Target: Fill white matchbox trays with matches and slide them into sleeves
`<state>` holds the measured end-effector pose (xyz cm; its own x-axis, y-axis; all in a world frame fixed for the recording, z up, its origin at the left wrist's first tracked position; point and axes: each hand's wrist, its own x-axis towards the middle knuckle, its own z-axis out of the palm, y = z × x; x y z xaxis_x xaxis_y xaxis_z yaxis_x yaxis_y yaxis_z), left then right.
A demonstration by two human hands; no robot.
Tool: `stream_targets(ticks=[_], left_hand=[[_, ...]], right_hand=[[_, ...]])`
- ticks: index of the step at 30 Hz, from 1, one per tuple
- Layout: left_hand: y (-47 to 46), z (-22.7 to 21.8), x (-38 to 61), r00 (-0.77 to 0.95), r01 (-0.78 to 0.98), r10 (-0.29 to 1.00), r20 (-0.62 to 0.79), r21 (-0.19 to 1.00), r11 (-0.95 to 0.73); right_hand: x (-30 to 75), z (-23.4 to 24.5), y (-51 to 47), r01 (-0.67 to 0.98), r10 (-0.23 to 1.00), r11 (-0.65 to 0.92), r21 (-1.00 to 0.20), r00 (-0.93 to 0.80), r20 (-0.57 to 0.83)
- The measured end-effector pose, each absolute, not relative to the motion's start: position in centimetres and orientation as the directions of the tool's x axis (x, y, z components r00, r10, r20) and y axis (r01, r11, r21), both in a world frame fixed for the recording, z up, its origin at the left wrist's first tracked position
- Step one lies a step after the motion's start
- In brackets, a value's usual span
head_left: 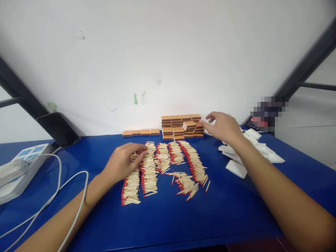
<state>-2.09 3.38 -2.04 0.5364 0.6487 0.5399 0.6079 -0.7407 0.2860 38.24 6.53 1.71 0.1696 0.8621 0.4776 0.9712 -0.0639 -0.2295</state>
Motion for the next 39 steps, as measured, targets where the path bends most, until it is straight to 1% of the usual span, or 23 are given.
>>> stream_targets(ticks=[2, 3, 5, 7, 10, 14, 16, 20, 23, 24, 26, 27, 28, 29, 30, 31, 32, 34, 35, 37, 39], left_hand=[[3.3, -2.1, -1.9, 0.547, 0.599, 0.637, 0.543, 0.277, -0.751], [3.2, -2.1, -1.9, 0.553, 0.598, 0.633, 0.542, 0.271, -0.754], [3.2, -2.2, -1.8, 0.562, 0.594, 0.626, 0.541, 0.263, -0.760], [3.3, -2.3, -1.8, 0.563, 0.589, 0.620, 0.547, 0.260, -0.765], [3.4, -2.4, -1.9, 0.562, 0.586, 0.613, 0.555, 0.256, -0.769], [3.5, -2.3, -2.0, 0.561, 0.581, 0.609, 0.561, 0.258, -0.772], [3.5, -2.4, -2.0, 0.556, 0.584, 0.610, 0.564, 0.257, -0.770], [3.6, -2.5, -2.2, 0.561, 0.595, 0.615, 0.555, 0.246, -0.765], [3.6, -2.6, -2.2, 0.566, 0.589, 0.610, 0.554, 0.246, -0.770], [3.6, -2.5, -2.2, 0.565, 0.585, 0.607, 0.559, 0.247, -0.772], [3.5, -2.3, -2.0, 0.557, 0.573, 0.598, 0.576, 0.254, -0.779], [3.3, -2.2, -1.8, 0.550, 0.565, 0.592, 0.589, 0.260, -0.783], [3.1, -2.1, -1.6, 0.541, 0.557, 0.588, 0.602, 0.267, -0.786], [2.9, -1.9, -1.3, 0.529, 0.549, 0.585, 0.615, 0.278, -0.788], [2.6, -1.8, -1.0, 0.515, 0.542, 0.586, 0.626, 0.291, -0.788], [2.3, -1.7, -0.7, 0.503, 0.537, 0.590, 0.631, 0.306, -0.786], [2.0, -1.5, -0.4, 0.493, 0.534, 0.598, 0.632, 0.322, -0.782], [1.3, -1.4, 0.1, 0.491, 0.526, 0.613, 0.619, 0.350, -0.775], [1.1, -1.3, 0.2, 0.497, 0.516, 0.615, 0.613, 0.361, -0.777], [0.7, -1.2, 0.5, 0.516, 0.484, 0.602, 0.610, 0.372, -0.792], [0.5, -1.1, 0.7, 0.540, 0.447, 0.578, 0.612, 0.373, -0.813]], right_hand=[[40.2, 2.8, 6.0, 0.985, 0.926, -0.129, -0.111, 0.160, 0.341], [41.2, 3.1, 5.6, 0.987, 0.955, -0.135, -0.088, 0.153, 0.252], [42.9, 3.4, 5.0, 0.985, 0.973, -0.144, -0.094, 0.158, 0.167], [44.0, 3.2, 4.6, 0.976, 0.972, -0.197, -0.088, 0.206, 0.111], [44.7, 2.8, 4.5, 0.957, 0.955, -0.283, -0.063, 0.288, 0.077], [45.5, 3.0, 4.3, 0.932, 0.928, -0.358, -0.050, 0.362, 0.085], [45.8, 3.1, 4.2, 0.922, 0.920, -0.383, -0.056, 0.387, 0.067], [46.0, 3.0, 4.0, 0.924, 0.927, -0.372, -0.091, 0.374, 0.005], [45.8, 3.3, 3.6, 0.937, 0.940, -0.330, -0.116, 0.337, 0.047], [45.6, 3.6, 3.4, 0.945, 0.946, -0.303, -0.126, 0.314, 0.082], [44.7, 4.1, 3.0, 0.965, 0.950, -0.203, -0.168, 0.236, 0.205], [43.9, 4.3, 2.8, 0.973, 0.937, -0.092, -0.214, 0.158, 0.313], [42.7, 4.4, 2.5, 0.963, 0.891, 0.028, -0.268, 0.098, 0.444], [41.3, 4.3, 2.2, 0.928, 0.844, 0.186, -0.324, 0.019, 0.537], [39.5, 4.1, 1.9, 0.861, 0.805, 0.339, -0.378, -0.058, 0.591], [37.6, 3.7, 1.5, 0.790, 0.768, 0.451, -0.416, -0.104, 0.632], [35.5, 3.1, 1.1, 0.732, 0.740, 0.534, -0.422, -0.164, 0.652], [31.5, 1.8, 0.0, 0.615, 0.664, 0.696, -0.371, -0.355, 0.658], [29.8, 1.1, -0.5, 0.560, 0.627, 0.750, -0.352, -0.431, 0.649], [27.3, -0.3, -1.4, 0.492, 0.574, 0.806, -0.329, -0.514, 0.637], [26.1, -1.3, -1.9, 0.472, 0.547, 0.826, -0.309, -0.534, 0.645]])
